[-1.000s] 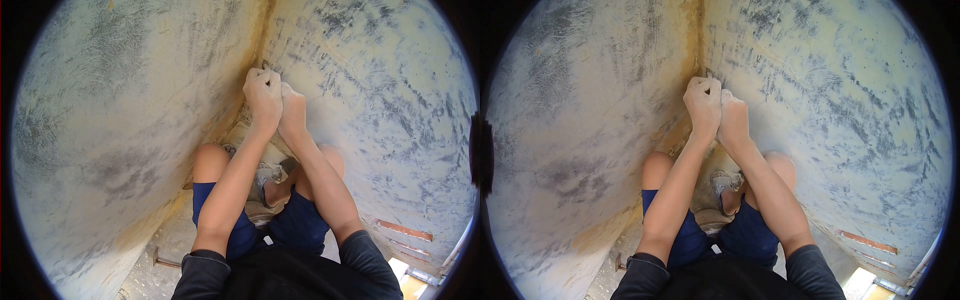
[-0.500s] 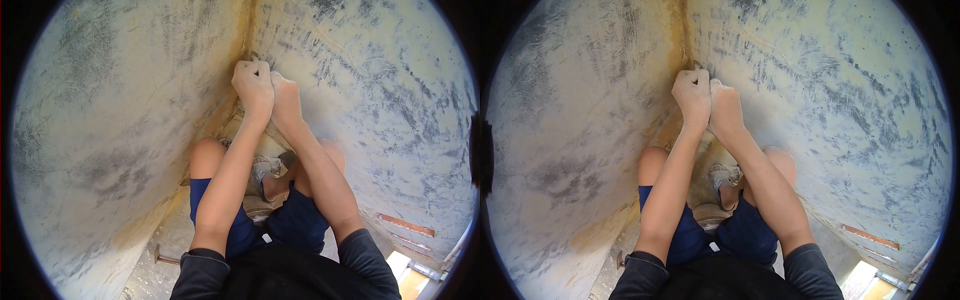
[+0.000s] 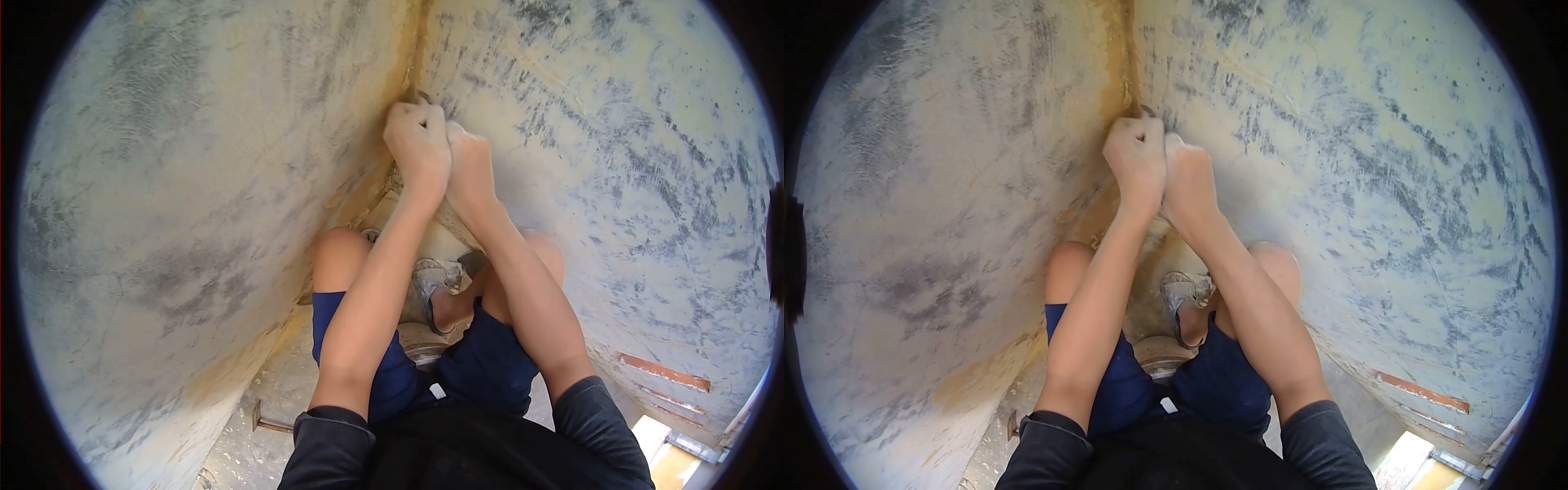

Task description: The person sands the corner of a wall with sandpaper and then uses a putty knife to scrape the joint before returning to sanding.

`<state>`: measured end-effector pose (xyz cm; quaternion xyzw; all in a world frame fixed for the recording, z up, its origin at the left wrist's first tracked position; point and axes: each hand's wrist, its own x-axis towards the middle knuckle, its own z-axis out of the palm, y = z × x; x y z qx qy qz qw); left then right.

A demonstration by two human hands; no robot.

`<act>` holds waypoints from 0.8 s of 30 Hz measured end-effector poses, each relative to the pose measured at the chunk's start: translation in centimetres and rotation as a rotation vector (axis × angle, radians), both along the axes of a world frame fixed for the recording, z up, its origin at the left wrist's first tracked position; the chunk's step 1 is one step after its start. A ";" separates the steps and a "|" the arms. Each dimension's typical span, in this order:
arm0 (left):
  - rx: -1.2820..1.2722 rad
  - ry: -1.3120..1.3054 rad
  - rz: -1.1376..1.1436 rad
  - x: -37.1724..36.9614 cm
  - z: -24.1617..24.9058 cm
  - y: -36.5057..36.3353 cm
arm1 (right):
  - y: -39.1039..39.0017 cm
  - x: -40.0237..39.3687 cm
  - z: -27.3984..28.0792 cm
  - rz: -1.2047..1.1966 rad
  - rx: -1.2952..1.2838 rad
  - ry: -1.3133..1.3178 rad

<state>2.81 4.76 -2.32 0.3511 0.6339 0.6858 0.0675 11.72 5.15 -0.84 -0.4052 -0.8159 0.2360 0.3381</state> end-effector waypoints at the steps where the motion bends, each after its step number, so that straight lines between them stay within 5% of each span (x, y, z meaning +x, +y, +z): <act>1: -0.007 -0.008 -0.006 0.1 0.2 0.0 | 0.7 -0.4 0.0 0.003 -0.002 -0.003; 13: -0.133 -0.078 0.004 0.2 0.7 0.2 | 0.6 0.0 0.9 0.024 0.043 0.015; 15: 0.047 0.015 0.030 0.8 0.5 0.2 | 0.2 0.3 0.9 0.029 0.058 0.005; 24: 0.008 -0.051 0.033 0.5 1.1 0.3 | 0.3 0.0 1.1 0.042 0.091 0.051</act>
